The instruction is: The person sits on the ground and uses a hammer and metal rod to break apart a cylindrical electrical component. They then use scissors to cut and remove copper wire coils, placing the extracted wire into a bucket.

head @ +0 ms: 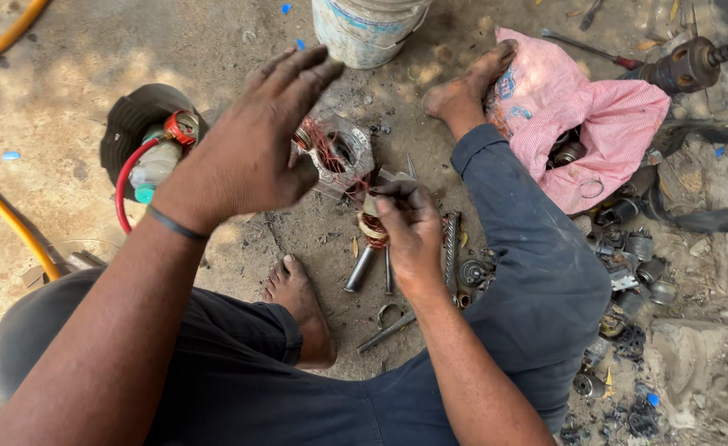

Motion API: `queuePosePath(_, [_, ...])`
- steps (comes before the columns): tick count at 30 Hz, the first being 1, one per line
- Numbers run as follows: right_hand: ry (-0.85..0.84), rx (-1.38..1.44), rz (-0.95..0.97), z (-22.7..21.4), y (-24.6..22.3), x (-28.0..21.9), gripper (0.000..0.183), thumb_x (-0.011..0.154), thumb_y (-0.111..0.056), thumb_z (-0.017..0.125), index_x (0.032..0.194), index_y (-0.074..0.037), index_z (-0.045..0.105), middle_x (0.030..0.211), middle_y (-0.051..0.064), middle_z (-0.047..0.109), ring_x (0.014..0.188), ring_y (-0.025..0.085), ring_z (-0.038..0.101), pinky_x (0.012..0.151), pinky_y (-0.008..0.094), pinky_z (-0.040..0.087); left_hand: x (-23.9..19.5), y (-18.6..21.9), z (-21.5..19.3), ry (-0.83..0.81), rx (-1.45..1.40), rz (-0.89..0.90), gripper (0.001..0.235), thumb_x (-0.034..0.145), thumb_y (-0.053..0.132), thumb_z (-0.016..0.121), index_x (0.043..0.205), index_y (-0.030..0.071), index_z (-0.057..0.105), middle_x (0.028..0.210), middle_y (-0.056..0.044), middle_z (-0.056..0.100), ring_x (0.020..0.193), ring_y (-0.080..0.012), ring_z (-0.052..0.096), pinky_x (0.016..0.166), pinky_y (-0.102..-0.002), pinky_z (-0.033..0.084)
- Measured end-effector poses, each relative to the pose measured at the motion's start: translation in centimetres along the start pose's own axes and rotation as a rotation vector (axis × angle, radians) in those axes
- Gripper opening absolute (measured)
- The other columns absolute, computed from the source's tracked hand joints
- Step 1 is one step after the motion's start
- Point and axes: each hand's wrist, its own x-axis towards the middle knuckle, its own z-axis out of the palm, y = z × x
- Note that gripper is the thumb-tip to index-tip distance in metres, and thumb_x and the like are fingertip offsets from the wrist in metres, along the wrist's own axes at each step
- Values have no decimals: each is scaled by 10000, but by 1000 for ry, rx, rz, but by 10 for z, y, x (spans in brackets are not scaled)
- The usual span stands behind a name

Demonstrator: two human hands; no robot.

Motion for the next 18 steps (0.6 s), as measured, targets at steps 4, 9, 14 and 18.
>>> queuePosePath(4, [-45,86,38,27,0,-1,267,980,-175,741,1189,-79,605,1107,18,666,987,106,648,862,292,578,-5,26,37,-187,-23,84,951,672,357,877,1478,67,463,1461,-251,542,1302,-445,521,1094,-514,398])
queuePosePath(9, [-76,-151,43,14,-5,13,222,986,-202,681,1165,-77,637,1058,12,698,977,85,661,871,256,568,1,9,57,-390,-223,-202,532,863,267,748,1347,122,580,1039,-156,755,933,-362,719,809,-479,569])
queuePosePath(14, [107,-781,-147,-91,4,88,146,1002,-163,709,990,-34,641,878,25,741,782,104,715,711,309,584,1,-11,53,-246,-74,-246,263,942,286,741,1083,67,707,823,-193,716,778,-427,686,698,-514,547])
queuePosePath(18, [228,-1374,83,-163,63,97,279,862,-172,814,1009,4,654,954,184,730,889,358,698,812,449,538,1,-16,50,-256,-270,-336,365,855,308,772,1076,51,637,838,-165,702,805,-375,703,724,-481,546])
